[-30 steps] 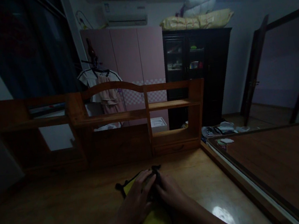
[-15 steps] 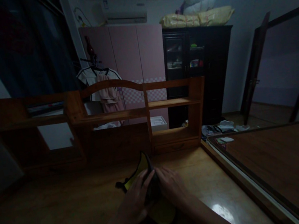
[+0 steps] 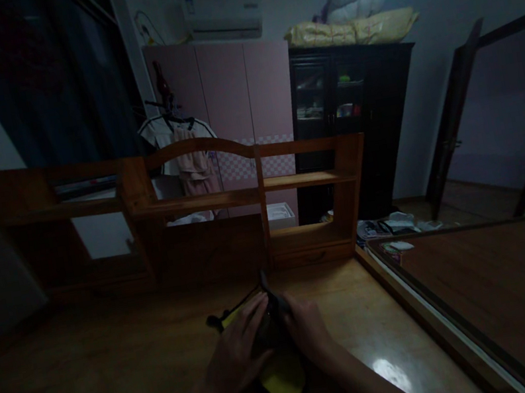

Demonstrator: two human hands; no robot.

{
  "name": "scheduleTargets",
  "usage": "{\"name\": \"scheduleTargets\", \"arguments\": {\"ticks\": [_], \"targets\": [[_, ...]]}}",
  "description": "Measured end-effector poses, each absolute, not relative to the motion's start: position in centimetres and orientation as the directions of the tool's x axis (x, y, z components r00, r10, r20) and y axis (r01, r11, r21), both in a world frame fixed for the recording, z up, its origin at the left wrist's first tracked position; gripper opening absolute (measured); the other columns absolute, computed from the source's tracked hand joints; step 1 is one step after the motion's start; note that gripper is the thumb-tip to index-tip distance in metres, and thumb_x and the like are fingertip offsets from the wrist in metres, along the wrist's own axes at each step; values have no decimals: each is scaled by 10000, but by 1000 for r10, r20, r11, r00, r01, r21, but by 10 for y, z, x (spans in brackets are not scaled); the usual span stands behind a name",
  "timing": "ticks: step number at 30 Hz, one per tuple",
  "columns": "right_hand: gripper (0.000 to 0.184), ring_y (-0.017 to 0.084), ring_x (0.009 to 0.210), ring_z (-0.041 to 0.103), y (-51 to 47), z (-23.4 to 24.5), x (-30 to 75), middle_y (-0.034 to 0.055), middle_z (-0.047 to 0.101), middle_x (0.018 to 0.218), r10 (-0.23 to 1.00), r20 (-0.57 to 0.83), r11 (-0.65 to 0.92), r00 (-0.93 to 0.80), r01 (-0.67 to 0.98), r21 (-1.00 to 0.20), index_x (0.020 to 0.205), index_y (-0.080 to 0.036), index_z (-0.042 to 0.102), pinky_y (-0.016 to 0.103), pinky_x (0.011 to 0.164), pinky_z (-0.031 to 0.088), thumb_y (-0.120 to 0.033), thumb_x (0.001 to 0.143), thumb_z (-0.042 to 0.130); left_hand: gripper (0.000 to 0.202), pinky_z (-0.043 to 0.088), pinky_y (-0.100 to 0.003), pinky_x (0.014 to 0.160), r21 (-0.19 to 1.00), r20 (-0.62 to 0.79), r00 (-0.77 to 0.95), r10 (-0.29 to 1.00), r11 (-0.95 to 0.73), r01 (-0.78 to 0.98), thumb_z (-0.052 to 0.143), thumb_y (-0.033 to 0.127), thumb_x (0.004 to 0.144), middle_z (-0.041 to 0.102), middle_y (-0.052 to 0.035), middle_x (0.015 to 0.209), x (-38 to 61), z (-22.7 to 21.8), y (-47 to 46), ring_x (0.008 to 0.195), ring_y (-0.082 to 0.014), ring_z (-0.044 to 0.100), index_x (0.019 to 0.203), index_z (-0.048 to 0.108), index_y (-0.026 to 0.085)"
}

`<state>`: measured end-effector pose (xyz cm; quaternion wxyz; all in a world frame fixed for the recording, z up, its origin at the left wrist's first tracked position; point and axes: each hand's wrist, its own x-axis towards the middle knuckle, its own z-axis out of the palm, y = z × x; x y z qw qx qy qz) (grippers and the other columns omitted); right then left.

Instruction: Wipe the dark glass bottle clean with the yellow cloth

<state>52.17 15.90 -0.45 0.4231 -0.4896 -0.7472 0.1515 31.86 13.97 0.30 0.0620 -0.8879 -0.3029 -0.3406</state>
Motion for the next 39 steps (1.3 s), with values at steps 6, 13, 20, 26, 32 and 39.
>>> {"name": "scheduleTargets", "arguments": {"ticks": [6,13,20,26,32,39], "targets": [[242,221,745,691,162,-5,521,61,752,830,862,466,492,-199,550,-675,947,-189,692,272,681,493,-176,878,460,659,388,-477,1108,18,707,577,410,-826,564,552,288,918,403,-180,1469,319,7,139,1392,-303,354,1485,254,132],[266,236,878,681,153,1,516,68,737,1000,845,490,530,-213,447,-720,1096,-185,647,309,785,509,-193,894,476,648,396,-460,1102,42,729,529,435,-799,600,536,336,935,396,-172,1479,317,4,139,1389,-298,362,1483,253,136],[230,231,821,671,144,13,510,45,734,927,875,459,477,-150,415,-774,1062,-168,660,297,735,512,-214,879,527,746,423,-429,1086,88,762,450,465,-763,640,585,491,890,462,-187,1428,319,2,143,1344,-293,434,1454,273,115],[333,259,902,671,143,15,509,69,733,1010,897,419,437,-142,430,-790,1138,-166,647,353,818,515,-197,822,547,798,439,-456,1068,216,744,402,533,-762,611,699,467,807,467,-165,1424,317,-4,149,1320,-292,463,1418,291,157],[365,262,933,657,143,13,508,68,727,1033,911,386,411,-144,387,-826,1133,-171,655,383,868,505,-186,793,523,883,435,-493,1061,352,694,340,635,-711,609,790,411,721,505,-133,1391,317,-5,151,1273,-305,507,1422,292,213],[289,250,1004,627,146,12,508,39,712,1053,933,308,341,-188,184,-922,1079,-187,667,361,906,481,-238,864,482,837,481,-484,999,414,709,220,670,-647,640,797,300,656,571,-120,1288,317,-4,157,1163,-307,582,1375,378,213]]}}
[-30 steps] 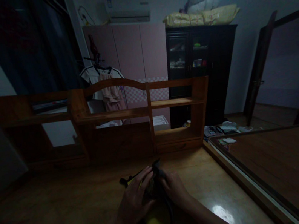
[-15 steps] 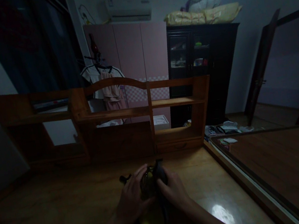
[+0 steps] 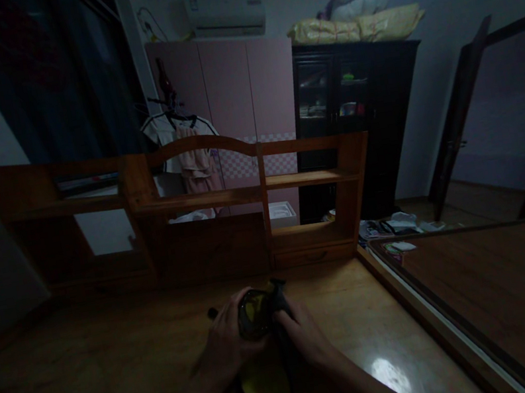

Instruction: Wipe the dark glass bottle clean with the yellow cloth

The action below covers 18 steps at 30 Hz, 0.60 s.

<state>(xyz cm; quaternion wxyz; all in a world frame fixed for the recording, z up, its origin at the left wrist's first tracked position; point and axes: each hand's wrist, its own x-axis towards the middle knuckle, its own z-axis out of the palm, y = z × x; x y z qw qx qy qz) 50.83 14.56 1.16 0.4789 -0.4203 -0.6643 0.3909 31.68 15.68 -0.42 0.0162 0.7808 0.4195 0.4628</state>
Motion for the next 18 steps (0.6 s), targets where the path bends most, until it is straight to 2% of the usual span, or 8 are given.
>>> {"name": "scheduleTargets", "arguments": {"ticks": [5,10,18], "targets": [[256,244,984,631,142,13,508,35,717,1011,956,230,252,-180,114,-961,1016,-184,688,341,885,484,-292,888,494,780,517,-454,941,540,653,134,745,-583,608,808,304,633,617,-81,1198,313,-2,161,1086,-279,620,1312,431,236],[271,249,991,636,140,14,507,44,718,1035,958,188,197,-219,24,-980,1057,-197,685,350,865,496,-328,894,514,698,504,-433,974,656,577,165,800,-574,490,788,297,678,606,-82,1234,311,-1,163,1133,-257,607,1285,450,233],[323,263,1106,607,138,18,505,45,694,1154,954,130,100,-271,-122,-987,1163,-200,643,377,931,470,-329,881,552,746,497,-441,987,705,542,201,816,-572,420,799,303,669,593,-95,1256,310,-3,163,1152,-270,598,1305,416,234]]}}
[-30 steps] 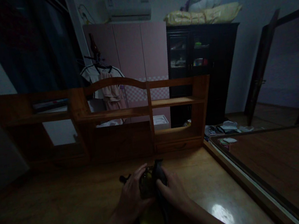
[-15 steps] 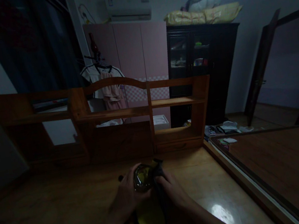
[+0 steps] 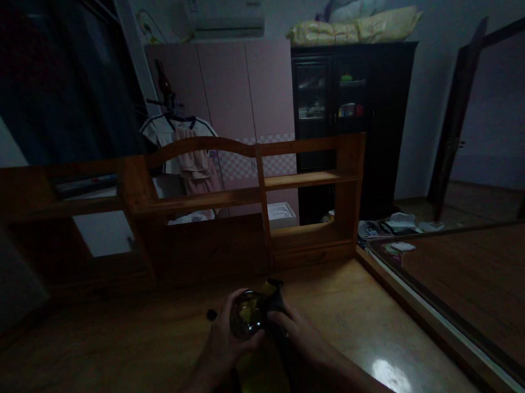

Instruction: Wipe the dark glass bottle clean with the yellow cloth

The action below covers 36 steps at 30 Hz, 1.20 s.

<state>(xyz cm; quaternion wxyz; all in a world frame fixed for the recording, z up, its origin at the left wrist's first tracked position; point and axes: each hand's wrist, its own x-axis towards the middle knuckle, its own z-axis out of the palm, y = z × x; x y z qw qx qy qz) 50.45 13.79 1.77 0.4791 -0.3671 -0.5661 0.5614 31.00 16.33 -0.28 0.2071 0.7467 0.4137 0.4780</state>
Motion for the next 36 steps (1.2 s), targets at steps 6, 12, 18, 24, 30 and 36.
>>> {"name": "scheduleTargets", "arguments": {"ticks": [6,12,18,24,30,36], "targets": [[336,276,1130,595,144,9,504,47,685,1171,948,155,125,-278,-120,-985,1193,-208,626,415,970,452,-290,875,556,801,495,-467,992,564,627,241,741,-644,517,803,339,659,569,-109,1269,311,-3,162,1160,-287,579,1336,389,228],[382,268,1087,613,147,-9,503,97,671,1190,866,463,500,-190,290,-816,1251,-199,576,421,976,447,-197,873,516,881,417,-531,1067,77,708,574,410,-853,516,790,353,707,514,-169,1336,315,0,153,1258,-337,491,1429,314,183],[327,201,821,666,146,-8,503,62,719,971,828,514,561,-223,341,-754,1189,-190,577,290,741,512,-146,881,478,825,425,-520,1067,23,723,564,399,-829,558,746,319,749,496,-178,1348,316,0,149,1282,-332,465,1432,314,154],[267,195,730,674,148,-8,508,59,735,862,871,455,482,-184,495,-723,1061,-179,628,250,647,473,-115,837,497,793,448,-503,1050,-11,729,571,378,-827,563,713,430,776,525,-190,1316,316,3,152,1248,-325,497,1409,345,126],[233,222,673,692,149,-3,512,80,739,773,895,405,407,-188,717,-566,1017,-178,665,254,602,427,-154,856,497,827,461,-500,1040,-44,753,558,348,-820,570,667,587,766,587,-175,1244,316,4,150,1188,-319,549,1384,382,116],[258,206,697,690,148,-5,509,75,738,822,890,421,433,-177,617,-657,1051,-174,637,247,623,451,-150,865,460,820,442,-508,1056,-59,755,551,356,-799,598,658,574,768,591,-178,1246,317,7,151,1179,-323,557,1377,382,100]]}}
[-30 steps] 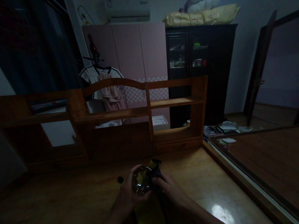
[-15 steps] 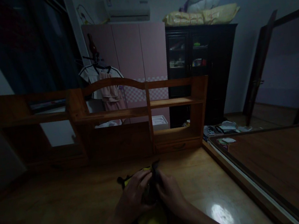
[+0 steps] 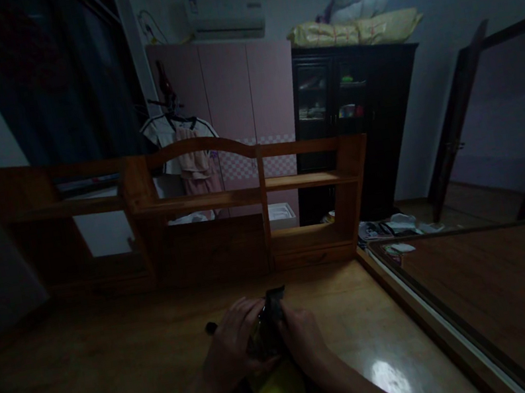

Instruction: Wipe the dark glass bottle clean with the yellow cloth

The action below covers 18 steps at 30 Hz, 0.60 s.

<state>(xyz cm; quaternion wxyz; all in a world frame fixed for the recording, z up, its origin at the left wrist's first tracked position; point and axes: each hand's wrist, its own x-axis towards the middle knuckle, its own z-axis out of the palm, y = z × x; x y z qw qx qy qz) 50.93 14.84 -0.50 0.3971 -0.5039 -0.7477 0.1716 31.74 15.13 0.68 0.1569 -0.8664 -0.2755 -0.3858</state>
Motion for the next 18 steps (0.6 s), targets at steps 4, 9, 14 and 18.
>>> {"name": "scheduleTargets", "arguments": {"ticks": [4,9,14,18], "targets": [[234,195,701,663,147,1,509,56,726,827,873,457,464,-169,575,-674,1035,-168,636,246,632,446,-159,824,535,798,438,-523,1052,-12,757,517,400,-781,624,676,540,748,593,-180,1236,317,3,156,1171,-333,557,1355,398,103],[253,185,675,624,144,7,504,36,700,794,897,423,422,-131,544,-726,1022,-155,629,244,610,438,-156,774,581,785,421,-540,1060,38,729,507,461,-765,642,727,414,710,578,-173,1268,315,-5,159,1201,-346,536,1362,398,126],[327,212,766,636,142,7,499,70,717,886,917,389,373,-84,520,-768,1064,-144,622,295,720,477,-120,747,545,831,406,-562,1067,74,678,534,505,-769,634,754,290,671,557,-149,1309,317,-3,156,1230,-351,519,1400,373,173],[353,223,790,647,143,5,500,66,722,916,913,393,393,-107,485,-781,1099,-158,626,308,733,489,-128,758,541,847,397,-556,1080,72,678,535,505,-770,634,773,298,662,558,-153,1303,317,-1,156,1220,-343,526,1396,372,157]]}}
